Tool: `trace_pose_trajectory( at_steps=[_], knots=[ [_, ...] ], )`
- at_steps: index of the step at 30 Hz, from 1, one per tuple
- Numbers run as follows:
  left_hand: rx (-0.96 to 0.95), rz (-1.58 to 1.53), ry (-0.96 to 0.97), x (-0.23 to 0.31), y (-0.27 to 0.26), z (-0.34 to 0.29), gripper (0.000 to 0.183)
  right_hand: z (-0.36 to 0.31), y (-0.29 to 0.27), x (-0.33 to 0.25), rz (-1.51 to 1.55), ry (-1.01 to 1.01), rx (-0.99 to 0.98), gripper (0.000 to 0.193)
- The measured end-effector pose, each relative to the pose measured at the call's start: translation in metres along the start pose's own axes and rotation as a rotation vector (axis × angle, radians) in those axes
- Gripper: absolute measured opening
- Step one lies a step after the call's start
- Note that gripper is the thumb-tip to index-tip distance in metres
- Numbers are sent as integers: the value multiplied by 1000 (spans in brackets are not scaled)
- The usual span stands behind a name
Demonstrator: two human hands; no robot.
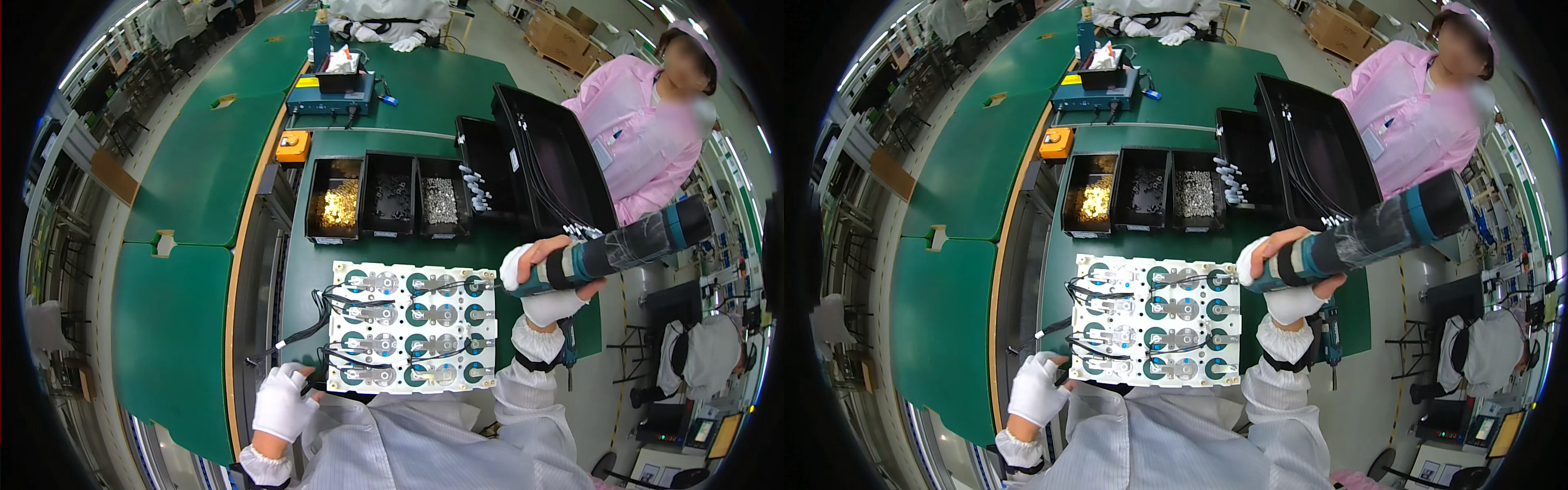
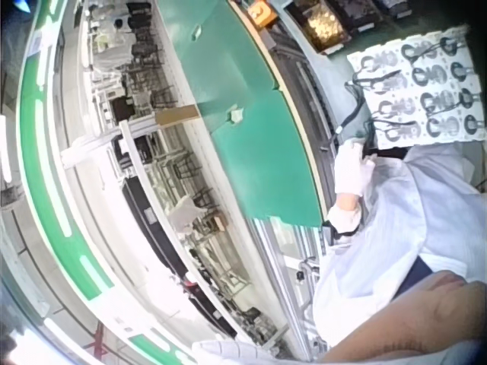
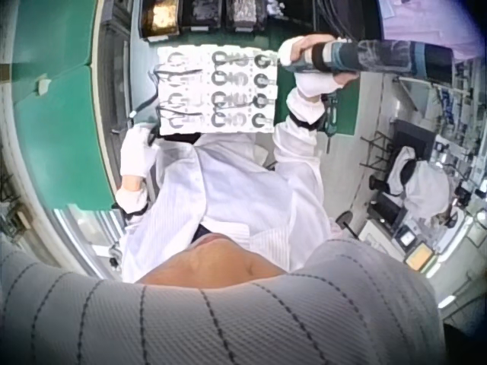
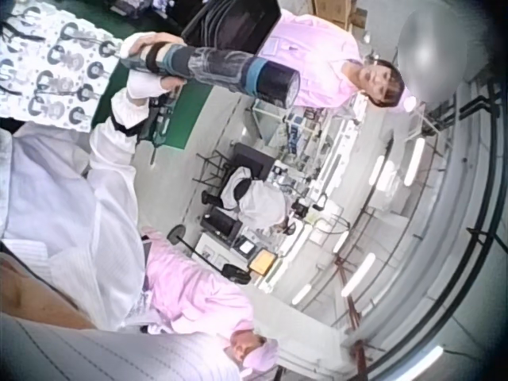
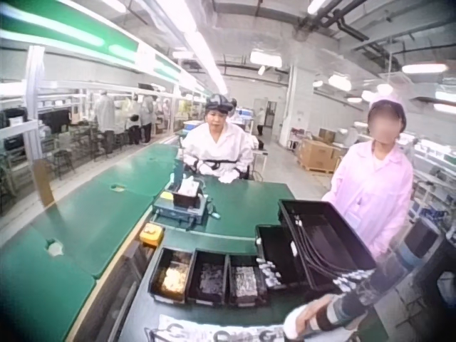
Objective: The person is assembling a battery pack by inserting blue battery cells into a housing, checking a reference sheet, and securing components with an electric screwdriver.
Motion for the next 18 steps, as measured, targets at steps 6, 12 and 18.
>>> trace_pose_trajectory(
  at_steps=[6, 12, 18],
  knots=[
    [-63, 281, 157, -17, 47, 24, 56, 1, 2, 6, -88, 73, 40, 95],
    [-436, 359, 334, -25, 50, 51, 38, 0, 11, 10, -254, 114, 34, 98],
    [-3, 366, 239, -14, 40, 64, 40, -9, 34, -25, -102, -152, -47, 97]
  ],
)
Point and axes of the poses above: each hand's wrist, its own z-axis towards the middle knuckle, its own y-axis out of the palm, x = y × z, the point moved 9 cm from there along z, towards the middle knuckle, and after that the axes turned 11 degrees about y, right-handed, at the moved point
